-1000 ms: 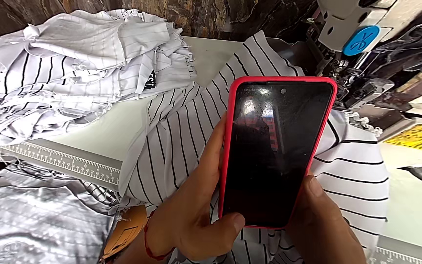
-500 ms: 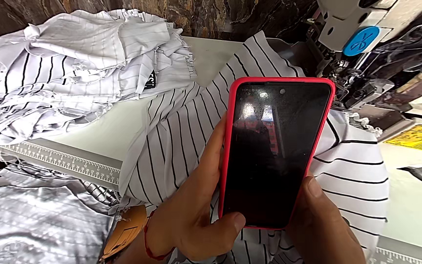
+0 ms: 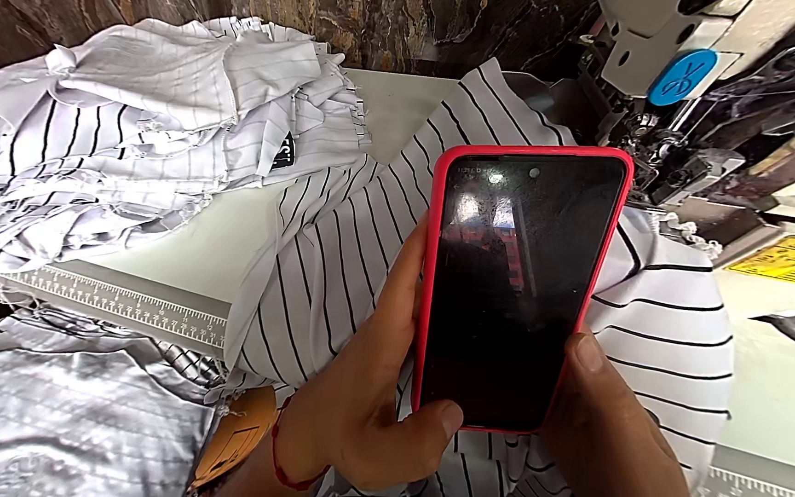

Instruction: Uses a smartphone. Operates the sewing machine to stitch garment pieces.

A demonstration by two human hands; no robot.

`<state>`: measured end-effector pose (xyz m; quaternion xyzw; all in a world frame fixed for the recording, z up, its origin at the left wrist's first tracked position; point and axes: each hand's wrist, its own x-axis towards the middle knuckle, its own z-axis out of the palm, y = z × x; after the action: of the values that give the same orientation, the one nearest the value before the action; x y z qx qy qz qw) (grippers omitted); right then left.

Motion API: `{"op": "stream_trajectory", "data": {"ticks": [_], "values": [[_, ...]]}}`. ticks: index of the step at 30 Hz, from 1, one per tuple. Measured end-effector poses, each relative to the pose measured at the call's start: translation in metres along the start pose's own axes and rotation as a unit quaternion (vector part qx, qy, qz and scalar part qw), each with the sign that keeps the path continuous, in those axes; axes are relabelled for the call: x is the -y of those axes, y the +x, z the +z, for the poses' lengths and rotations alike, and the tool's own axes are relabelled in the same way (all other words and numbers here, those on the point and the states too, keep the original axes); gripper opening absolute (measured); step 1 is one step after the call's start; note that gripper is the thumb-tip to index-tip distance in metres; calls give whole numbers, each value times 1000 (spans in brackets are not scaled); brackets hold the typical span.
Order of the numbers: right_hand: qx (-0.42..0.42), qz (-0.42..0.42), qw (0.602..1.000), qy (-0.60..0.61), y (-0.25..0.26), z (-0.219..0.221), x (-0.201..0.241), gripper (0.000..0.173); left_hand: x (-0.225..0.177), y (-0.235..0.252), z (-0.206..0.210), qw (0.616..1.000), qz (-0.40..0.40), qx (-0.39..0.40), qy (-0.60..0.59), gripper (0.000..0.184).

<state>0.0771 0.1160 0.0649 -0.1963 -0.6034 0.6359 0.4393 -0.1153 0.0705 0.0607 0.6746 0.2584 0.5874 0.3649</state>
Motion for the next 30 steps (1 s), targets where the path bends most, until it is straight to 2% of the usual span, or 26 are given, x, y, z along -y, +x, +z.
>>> {"op": "stream_trajectory", "data": {"ticks": [30], "values": [[1,-2,1000,2,0,0,0,52,0,0,0,1000,5,3,8,90]]}}
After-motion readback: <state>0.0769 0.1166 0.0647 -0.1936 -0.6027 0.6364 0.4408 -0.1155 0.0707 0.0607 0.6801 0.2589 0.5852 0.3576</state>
